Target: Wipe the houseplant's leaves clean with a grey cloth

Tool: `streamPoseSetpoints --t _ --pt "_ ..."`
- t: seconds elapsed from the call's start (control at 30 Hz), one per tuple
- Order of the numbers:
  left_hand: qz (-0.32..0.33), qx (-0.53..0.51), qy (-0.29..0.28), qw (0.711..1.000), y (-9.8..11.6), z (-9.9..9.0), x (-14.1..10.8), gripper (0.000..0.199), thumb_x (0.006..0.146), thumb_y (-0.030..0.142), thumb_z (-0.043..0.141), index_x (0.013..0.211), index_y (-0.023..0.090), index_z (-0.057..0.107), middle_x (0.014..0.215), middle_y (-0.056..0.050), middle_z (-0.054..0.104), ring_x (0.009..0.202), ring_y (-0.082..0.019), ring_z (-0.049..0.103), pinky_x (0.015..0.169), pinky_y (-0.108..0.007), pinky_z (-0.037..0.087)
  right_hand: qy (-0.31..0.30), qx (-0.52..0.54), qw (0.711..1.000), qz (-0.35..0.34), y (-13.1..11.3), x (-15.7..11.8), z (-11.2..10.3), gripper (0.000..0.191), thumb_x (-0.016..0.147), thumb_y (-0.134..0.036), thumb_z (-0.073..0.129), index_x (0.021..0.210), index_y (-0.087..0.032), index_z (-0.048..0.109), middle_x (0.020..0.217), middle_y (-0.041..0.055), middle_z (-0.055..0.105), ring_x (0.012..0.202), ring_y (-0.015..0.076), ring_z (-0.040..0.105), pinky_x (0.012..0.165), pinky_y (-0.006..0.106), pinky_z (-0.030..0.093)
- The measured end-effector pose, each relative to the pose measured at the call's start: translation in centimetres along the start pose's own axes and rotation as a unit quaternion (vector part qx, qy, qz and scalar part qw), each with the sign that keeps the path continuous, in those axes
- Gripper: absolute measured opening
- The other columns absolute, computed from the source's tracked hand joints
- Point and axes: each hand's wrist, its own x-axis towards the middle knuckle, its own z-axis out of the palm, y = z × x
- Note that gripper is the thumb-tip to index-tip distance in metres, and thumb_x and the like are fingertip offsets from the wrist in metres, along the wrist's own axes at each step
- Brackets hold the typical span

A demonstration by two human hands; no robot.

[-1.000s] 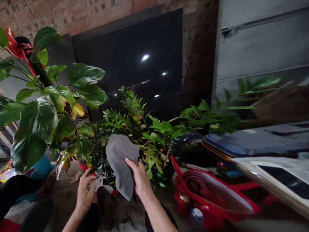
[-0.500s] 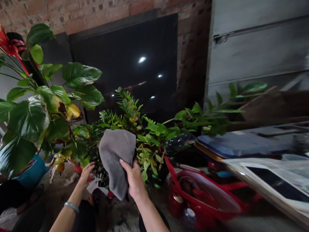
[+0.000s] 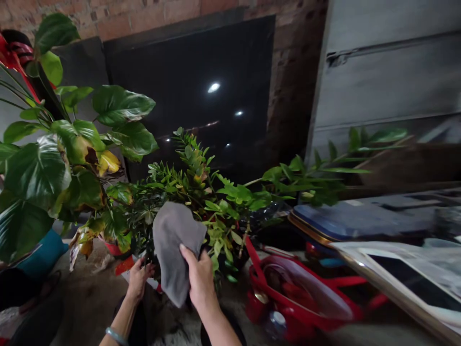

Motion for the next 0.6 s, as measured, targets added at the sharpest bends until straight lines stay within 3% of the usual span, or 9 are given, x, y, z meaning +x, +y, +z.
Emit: streamPoseSetpoints --t 0.07,0.13,0.23,0.3,0.37,0.5,0.6 --pt "-0.025 -0.042 -0.017 0.999 0.0 0.0 -0.3 0.044 0.053 0.024 0.086 0.094 0.013 0.072 0.073 -0.005 0.071 0.065 -0.017 0.066 0.063 -0.028 0.052 0.015 0.036 0.999 0.032 0.3 1.2 1.8 0.039 0.053 -0.038 0.078 0.087 -0.021 0.070 0.088 0.0073 0.078 0.090 0.0296 0.070 0.078 0.037 0.054" --pt "-0.054 -0.087 -0.030 0.994 0.3 -0.1 -0.4 0.040 0.057 0.021 0.084 0.094 0.015 0.072 0.072 -0.004 0.072 0.066 -0.017 0.067 0.067 -0.029 0.053 -0.027 0.053 0.989 0.138 2.3 0.8 2.6 0.033 0.051 -0.038 0.077 0.077 -0.019 0.069 0.075 0.0086 0.077 0.083 0.0310 0.071 0.072 0.039 0.055" --pt "-0.072 -0.153 -0.031 0.985 0.6 -0.5 -0.3 0.032 0.061 0.021 0.080 0.093 0.018 0.073 0.079 -0.004 0.075 0.076 -0.020 0.070 0.076 -0.031 0.053 -0.088 0.024 0.966 0.240 5.5 -2.1 1.4 0.030 0.049 -0.041 0.077 0.067 -0.018 0.068 0.064 0.0086 0.074 0.072 0.0305 0.071 0.065 0.038 0.054" --pt "-0.083 -0.175 -0.044 0.980 0.8 -0.7 -0.3 0.027 0.065 0.023 0.077 0.091 0.018 0.073 0.085 -0.005 0.076 0.083 -0.023 0.070 0.080 -0.032 0.052 -0.090 -0.005 0.972 0.218 5.7 -3.8 0.2 0.033 0.050 -0.041 0.079 0.072 -0.018 0.070 0.069 0.0071 0.076 0.074 0.0290 0.071 0.067 0.036 0.054" --pt "-0.094 -0.184 -0.065 0.976 0.9 -0.9 -0.1 0.022 0.069 0.022 0.074 0.090 0.017 0.073 0.087 -0.005 0.076 0.083 -0.023 0.069 0.080 -0.033 0.052 -0.089 -0.010 0.981 0.173 3.9 -4.0 -0.1 0.037 0.052 -0.040 0.081 0.080 -0.017 0.072 0.074 0.0058 0.077 0.078 0.0284 0.071 0.070 0.035 0.053" --pt "-0.109 -0.208 -0.091 0.968 1.1 -1.1 0.1 0.021 0.077 0.025 0.070 0.096 0.018 0.071 0.095 -0.006 0.074 0.080 -0.022 0.069 0.077 -0.036 0.052 -0.064 0.067 0.994 0.064 -0.7 -0.9 2.4 0.042 0.053 -0.038 0.082 0.089 -0.018 0.071 0.082 0.0045 0.078 0.080 0.0259 0.071 0.073 0.034 0.053" --pt "-0.137 -0.223 -0.121 0.957 1.2 -1.4 0.1 0.032 0.083 0.040 0.065 0.103 0.017 0.069 0.099 -0.010 0.073 0.087 -0.026 0.068 0.083 -0.040 0.050 -0.096 0.069 0.987 0.109 0.3 0.0 3.9 0.036 0.052 -0.037 0.079 0.081 -0.017 0.071 0.073 0.0064 0.077 0.076 0.0277 0.071 0.068 0.035 0.053"
